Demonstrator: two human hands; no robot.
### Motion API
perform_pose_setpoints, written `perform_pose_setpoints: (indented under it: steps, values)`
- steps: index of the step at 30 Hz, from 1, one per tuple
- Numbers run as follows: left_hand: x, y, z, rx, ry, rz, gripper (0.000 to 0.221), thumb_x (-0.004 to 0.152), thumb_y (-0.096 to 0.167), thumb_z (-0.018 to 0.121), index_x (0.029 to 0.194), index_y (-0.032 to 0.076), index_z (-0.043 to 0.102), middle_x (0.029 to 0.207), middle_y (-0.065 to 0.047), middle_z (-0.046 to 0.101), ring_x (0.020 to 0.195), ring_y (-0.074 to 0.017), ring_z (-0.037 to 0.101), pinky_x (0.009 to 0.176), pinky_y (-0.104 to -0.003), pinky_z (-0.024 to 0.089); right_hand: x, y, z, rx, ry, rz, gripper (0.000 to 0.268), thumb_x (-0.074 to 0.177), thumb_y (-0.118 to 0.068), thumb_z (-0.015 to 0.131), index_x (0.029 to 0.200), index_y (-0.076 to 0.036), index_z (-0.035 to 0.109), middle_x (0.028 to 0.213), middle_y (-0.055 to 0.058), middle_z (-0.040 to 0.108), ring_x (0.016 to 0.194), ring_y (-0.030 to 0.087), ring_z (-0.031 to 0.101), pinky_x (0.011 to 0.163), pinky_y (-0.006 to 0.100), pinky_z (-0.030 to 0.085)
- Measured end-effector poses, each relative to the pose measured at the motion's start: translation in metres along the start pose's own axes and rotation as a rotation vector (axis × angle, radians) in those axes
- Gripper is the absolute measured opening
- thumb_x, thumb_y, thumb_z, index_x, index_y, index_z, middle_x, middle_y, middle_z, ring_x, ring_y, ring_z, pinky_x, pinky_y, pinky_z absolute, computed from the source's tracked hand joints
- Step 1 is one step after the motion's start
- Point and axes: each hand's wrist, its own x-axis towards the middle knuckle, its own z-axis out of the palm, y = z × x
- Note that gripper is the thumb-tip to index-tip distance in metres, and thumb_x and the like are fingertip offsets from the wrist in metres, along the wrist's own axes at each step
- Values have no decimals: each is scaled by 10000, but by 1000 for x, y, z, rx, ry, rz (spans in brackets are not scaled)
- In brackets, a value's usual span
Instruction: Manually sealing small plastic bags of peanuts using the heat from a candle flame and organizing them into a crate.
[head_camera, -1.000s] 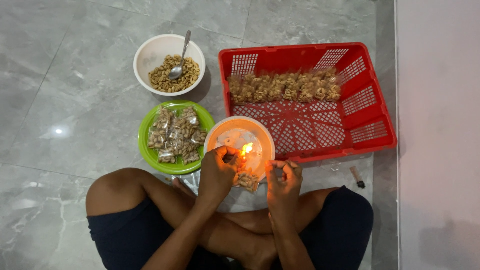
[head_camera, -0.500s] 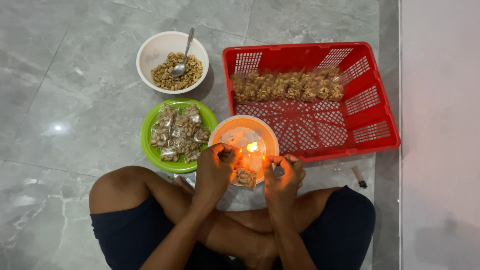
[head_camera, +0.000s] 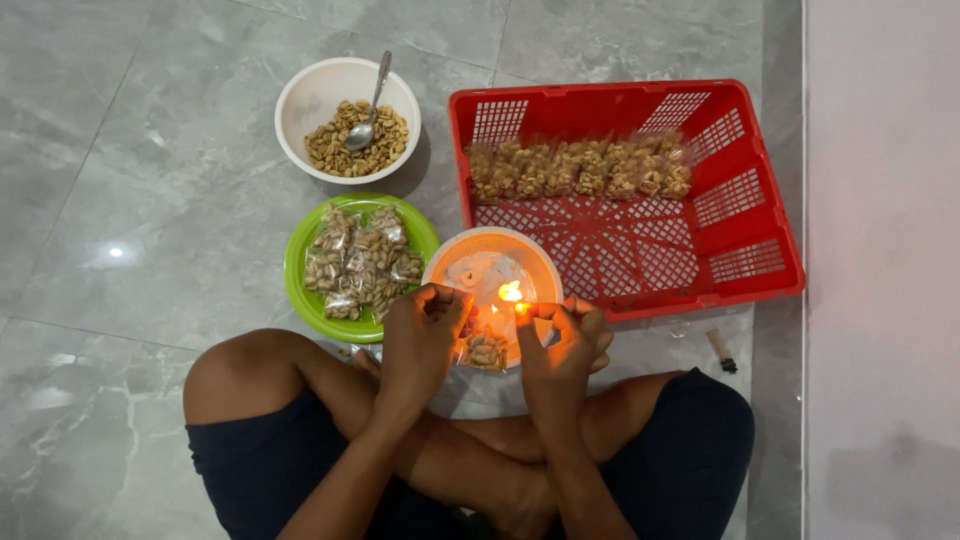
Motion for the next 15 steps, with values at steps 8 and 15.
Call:
perform_pose_setpoints:
  steps: [8,15]
  values:
    - [-6,2,-7,-12,20,-65,207,960,195,672,799,75,722,644,-14,666,598,-97,567,626,-293,463,-1,-4,4,6,-16,-6,190,822,-330,745,876,-149,724,1147,-47,500,1108,186,452,1043,397,281]
    - [-26,-20,-12,-159,31,-40,144,914,61,624,864,35,756,651,-57,705,600,-101,641,578,-258,504,-11,3,-11,-51,38,-92,107,796,-320,802,814,-229,747,1153,-56,598,1086,207,554,1018,434,356]
